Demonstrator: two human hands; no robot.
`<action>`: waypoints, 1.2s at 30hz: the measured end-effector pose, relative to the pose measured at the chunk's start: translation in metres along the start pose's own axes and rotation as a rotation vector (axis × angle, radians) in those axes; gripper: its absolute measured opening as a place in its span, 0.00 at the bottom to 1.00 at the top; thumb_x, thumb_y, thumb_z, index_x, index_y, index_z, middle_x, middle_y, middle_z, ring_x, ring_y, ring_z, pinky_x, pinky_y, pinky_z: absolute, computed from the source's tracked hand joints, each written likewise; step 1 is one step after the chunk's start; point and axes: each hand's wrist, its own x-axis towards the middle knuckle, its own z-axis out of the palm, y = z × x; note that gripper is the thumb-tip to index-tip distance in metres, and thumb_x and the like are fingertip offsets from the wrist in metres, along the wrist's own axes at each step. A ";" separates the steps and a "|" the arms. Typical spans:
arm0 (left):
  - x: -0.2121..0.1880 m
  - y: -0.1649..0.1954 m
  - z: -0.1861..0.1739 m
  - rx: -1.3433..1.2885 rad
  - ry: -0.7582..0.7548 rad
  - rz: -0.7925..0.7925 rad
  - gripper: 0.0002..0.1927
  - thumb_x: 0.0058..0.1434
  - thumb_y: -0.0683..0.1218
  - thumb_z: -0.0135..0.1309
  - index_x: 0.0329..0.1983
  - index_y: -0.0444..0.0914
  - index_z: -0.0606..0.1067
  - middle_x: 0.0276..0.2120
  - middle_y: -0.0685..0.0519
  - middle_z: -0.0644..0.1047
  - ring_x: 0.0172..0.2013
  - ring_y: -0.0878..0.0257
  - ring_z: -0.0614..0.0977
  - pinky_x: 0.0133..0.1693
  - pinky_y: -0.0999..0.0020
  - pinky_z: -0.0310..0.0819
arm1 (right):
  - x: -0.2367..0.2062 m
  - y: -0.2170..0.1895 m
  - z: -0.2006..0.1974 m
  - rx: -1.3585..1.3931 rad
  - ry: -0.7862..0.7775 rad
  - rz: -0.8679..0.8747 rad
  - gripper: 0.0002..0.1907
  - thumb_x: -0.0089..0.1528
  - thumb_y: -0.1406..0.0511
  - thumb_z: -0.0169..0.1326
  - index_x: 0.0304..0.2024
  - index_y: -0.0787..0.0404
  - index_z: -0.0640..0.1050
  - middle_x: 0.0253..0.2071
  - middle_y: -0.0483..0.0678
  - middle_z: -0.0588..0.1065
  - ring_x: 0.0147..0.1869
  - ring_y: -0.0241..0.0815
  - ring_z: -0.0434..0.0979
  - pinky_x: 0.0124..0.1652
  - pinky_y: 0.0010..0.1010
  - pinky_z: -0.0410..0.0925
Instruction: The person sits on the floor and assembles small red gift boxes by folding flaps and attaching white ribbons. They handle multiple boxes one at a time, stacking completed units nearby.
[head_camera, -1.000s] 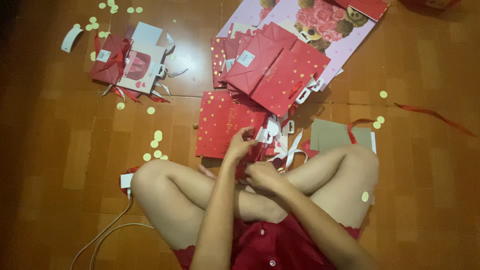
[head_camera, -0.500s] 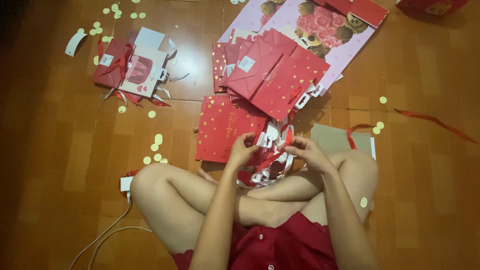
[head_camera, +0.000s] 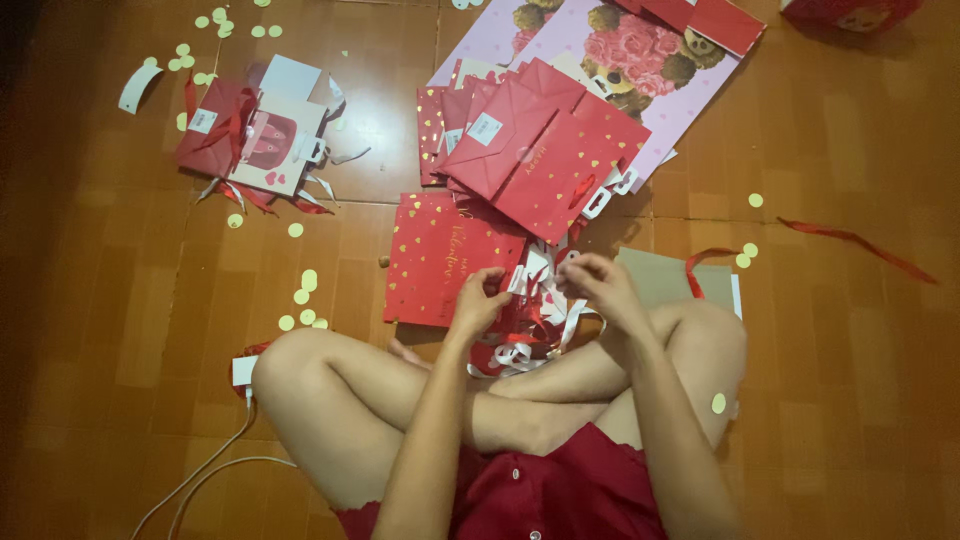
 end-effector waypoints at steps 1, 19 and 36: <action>0.000 0.000 0.000 0.027 0.006 0.025 0.27 0.52 0.37 0.63 0.57 0.33 0.75 0.49 0.46 0.79 0.46 0.58 0.83 0.49 0.63 0.79 | 0.004 0.006 0.005 -0.039 0.012 0.040 0.10 0.68 0.64 0.53 0.45 0.65 0.79 0.40 0.49 0.81 0.42 0.37 0.82 0.45 0.33 0.75; -0.003 0.000 0.002 0.160 0.054 0.099 0.26 0.51 0.41 0.65 0.55 0.35 0.77 0.48 0.45 0.78 0.47 0.56 0.83 0.50 0.62 0.78 | 0.014 0.029 0.010 -0.868 0.419 -0.065 0.11 0.62 0.61 0.58 0.42 0.62 0.82 0.40 0.55 0.81 0.41 0.50 0.81 0.43 0.40 0.72; -0.004 0.003 0.005 0.136 0.076 0.090 0.24 0.52 0.43 0.65 0.54 0.35 0.78 0.38 0.52 0.80 0.38 0.64 0.81 0.45 0.68 0.78 | 0.019 0.025 0.024 -0.989 0.362 -0.083 0.13 0.56 0.60 0.63 0.35 0.64 0.81 0.36 0.55 0.80 0.41 0.52 0.81 0.42 0.41 0.71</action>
